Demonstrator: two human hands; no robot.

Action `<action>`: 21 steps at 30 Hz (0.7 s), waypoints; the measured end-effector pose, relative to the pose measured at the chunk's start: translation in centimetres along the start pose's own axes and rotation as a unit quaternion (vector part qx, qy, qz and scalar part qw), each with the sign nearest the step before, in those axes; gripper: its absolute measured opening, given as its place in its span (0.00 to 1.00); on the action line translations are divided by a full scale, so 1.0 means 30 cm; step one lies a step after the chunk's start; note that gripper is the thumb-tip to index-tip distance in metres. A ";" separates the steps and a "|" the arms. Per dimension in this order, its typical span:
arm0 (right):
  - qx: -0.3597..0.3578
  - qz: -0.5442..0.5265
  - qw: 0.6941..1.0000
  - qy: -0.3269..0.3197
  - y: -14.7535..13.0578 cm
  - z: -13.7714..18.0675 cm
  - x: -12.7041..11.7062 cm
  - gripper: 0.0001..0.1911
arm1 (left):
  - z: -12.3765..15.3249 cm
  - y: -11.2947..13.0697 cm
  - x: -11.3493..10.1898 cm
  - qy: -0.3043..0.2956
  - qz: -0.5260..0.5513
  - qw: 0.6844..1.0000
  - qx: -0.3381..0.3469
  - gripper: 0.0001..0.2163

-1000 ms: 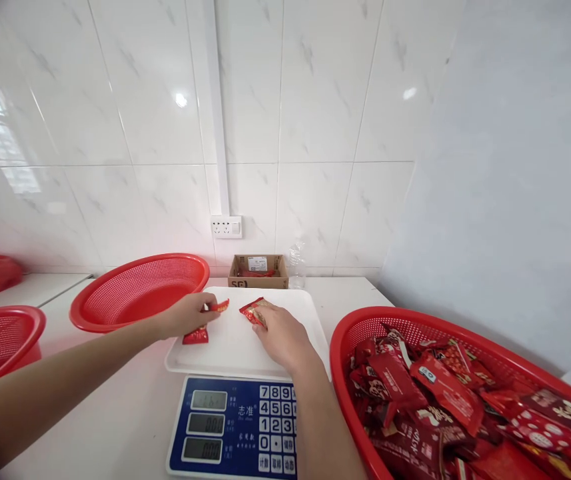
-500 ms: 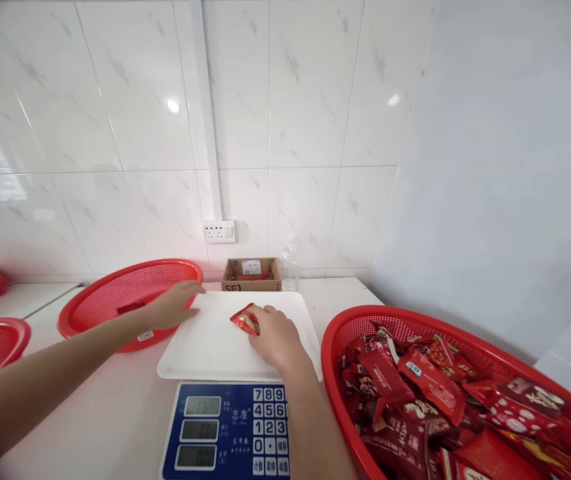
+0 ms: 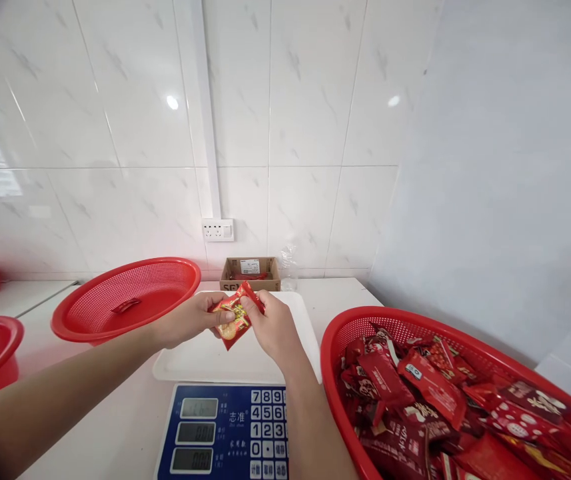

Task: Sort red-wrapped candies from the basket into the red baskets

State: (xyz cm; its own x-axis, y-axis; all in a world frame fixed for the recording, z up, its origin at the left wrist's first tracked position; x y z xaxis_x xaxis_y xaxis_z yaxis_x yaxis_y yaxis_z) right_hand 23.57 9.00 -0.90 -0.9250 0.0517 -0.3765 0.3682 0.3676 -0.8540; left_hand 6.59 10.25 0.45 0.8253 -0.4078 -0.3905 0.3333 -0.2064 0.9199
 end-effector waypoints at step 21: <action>-0.013 -0.294 0.952 0.086 -0.191 0.136 -0.048 0.17 | 0.183 0.116 0.172 0.096 0.250 0.956 0.120 0.16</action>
State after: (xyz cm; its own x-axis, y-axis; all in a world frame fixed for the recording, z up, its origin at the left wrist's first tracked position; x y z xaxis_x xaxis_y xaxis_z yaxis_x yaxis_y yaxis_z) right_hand 23.19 3.03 3.07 -0.9729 -0.0199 0.2302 -0.2186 0.4025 -0.8890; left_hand 9.52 2.55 1.45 0.9301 -0.3432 0.1306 -0.2198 -0.2353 0.9468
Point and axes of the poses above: each hand's wrist, its own z-axis away from the middle knuckle, its own x-axis out of the palm, y = z × x, the point moved 2 cm from there along -z, towards the middle knuckle, and after that the axes turned 1 degree about x, right-handed, at the moved point
